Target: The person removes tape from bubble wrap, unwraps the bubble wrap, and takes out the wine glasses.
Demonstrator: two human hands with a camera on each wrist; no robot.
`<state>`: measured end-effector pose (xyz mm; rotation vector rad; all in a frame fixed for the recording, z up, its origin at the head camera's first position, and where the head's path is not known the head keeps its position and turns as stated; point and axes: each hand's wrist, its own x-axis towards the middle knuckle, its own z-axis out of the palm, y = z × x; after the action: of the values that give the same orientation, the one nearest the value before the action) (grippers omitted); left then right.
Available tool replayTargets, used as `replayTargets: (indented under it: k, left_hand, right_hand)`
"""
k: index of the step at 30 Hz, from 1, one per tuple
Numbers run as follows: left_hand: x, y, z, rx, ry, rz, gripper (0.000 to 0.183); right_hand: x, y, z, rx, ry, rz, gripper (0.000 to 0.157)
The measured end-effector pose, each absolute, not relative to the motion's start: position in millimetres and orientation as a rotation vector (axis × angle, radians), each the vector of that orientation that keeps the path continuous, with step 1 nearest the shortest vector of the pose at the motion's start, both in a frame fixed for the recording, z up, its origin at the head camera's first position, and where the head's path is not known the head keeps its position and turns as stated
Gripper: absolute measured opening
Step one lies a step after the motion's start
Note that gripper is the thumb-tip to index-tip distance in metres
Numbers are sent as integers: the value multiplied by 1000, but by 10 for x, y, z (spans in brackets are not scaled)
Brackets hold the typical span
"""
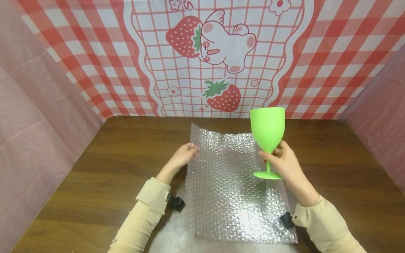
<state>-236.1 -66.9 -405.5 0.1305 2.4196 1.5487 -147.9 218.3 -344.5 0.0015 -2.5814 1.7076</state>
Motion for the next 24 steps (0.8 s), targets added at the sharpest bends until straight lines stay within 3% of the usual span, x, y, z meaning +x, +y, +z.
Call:
replayTargets:
  k: [24]
  left_hand:
    - [-2358,-667,-4061,144,2453,1532,25]
  right_hand:
    - [-1556,2290,-3526,-29,-2523,1714,56]
